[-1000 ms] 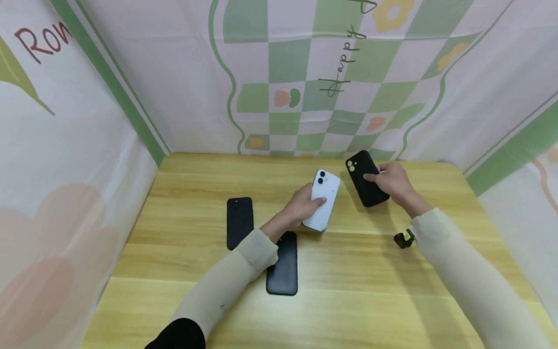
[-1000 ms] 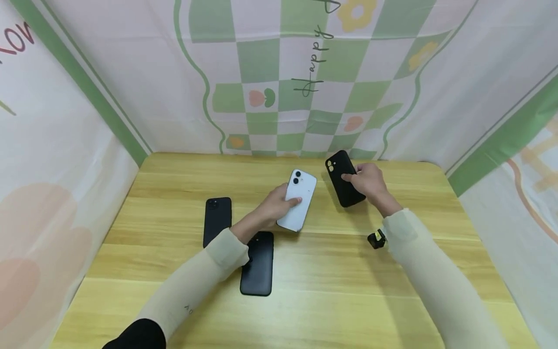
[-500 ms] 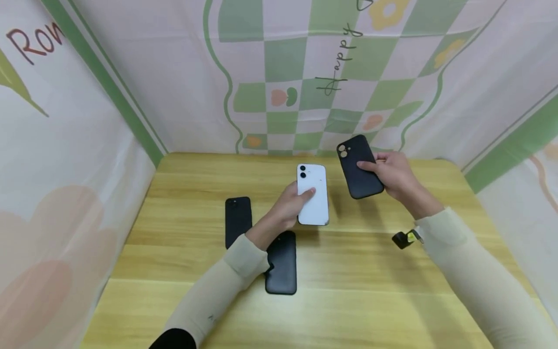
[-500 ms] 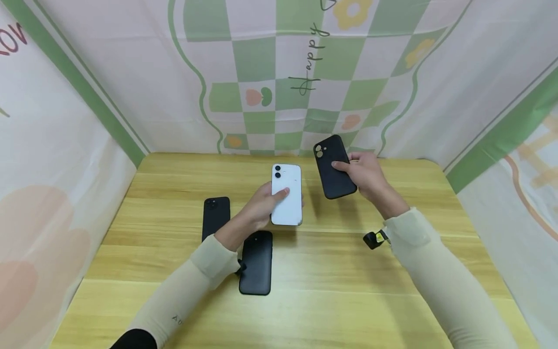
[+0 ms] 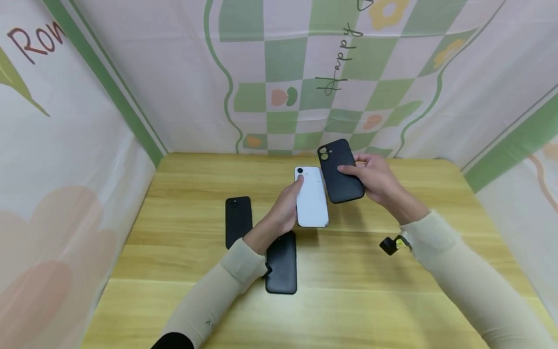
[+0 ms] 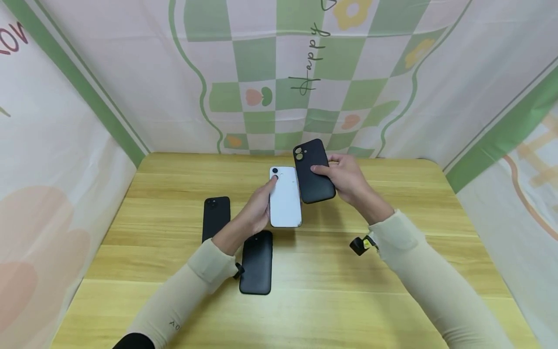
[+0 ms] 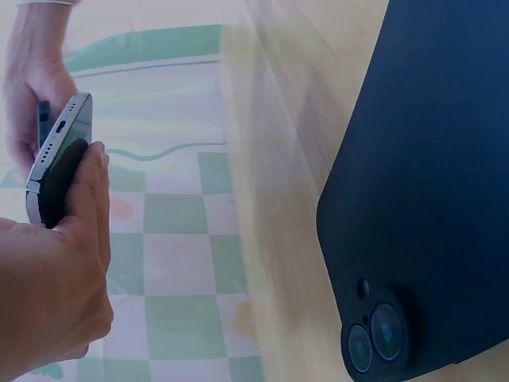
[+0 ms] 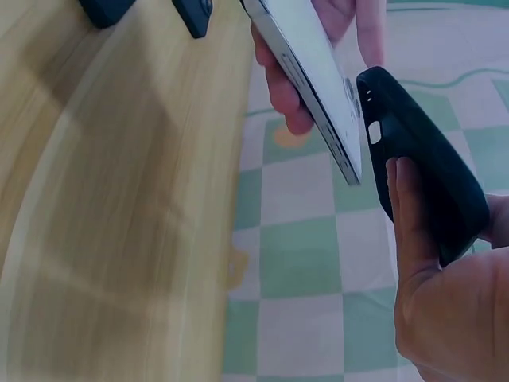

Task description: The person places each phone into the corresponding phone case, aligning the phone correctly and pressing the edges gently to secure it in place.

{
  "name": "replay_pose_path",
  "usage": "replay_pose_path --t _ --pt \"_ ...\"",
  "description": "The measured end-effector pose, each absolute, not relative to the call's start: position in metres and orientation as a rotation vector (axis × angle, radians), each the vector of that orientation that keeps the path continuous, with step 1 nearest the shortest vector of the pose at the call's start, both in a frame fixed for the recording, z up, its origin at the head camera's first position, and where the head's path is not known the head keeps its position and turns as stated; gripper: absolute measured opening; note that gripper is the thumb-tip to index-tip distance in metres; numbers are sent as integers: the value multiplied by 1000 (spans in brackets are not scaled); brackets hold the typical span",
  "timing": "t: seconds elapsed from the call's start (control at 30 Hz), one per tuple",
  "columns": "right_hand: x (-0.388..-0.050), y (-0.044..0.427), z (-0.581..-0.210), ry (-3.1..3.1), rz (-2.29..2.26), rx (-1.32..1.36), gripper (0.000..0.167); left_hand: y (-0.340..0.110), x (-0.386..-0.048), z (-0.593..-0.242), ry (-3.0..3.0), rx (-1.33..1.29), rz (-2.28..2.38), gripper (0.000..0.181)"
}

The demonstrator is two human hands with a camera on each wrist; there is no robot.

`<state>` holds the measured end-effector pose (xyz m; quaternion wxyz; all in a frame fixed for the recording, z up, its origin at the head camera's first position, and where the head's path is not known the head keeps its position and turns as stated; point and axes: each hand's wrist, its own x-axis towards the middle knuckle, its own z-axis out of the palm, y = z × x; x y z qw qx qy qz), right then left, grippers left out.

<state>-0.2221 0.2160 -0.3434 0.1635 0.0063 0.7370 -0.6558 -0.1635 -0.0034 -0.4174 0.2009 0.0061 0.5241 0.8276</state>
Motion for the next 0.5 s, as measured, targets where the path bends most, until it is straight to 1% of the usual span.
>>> replay_pose_path --t 0.1,0.3,0.5 --pt "-220 209 -344 2087 -1870 20 36 -4 -162 -417 1446 -10 2330 58" --pt "-212 193 -348 2108 -1831 -5 23 -4 -160 -418 1393 10 2390 62" --pt "-207 180 -352 2081 -1794 -23 21 0 -159 -420 1330 39 2432 63"
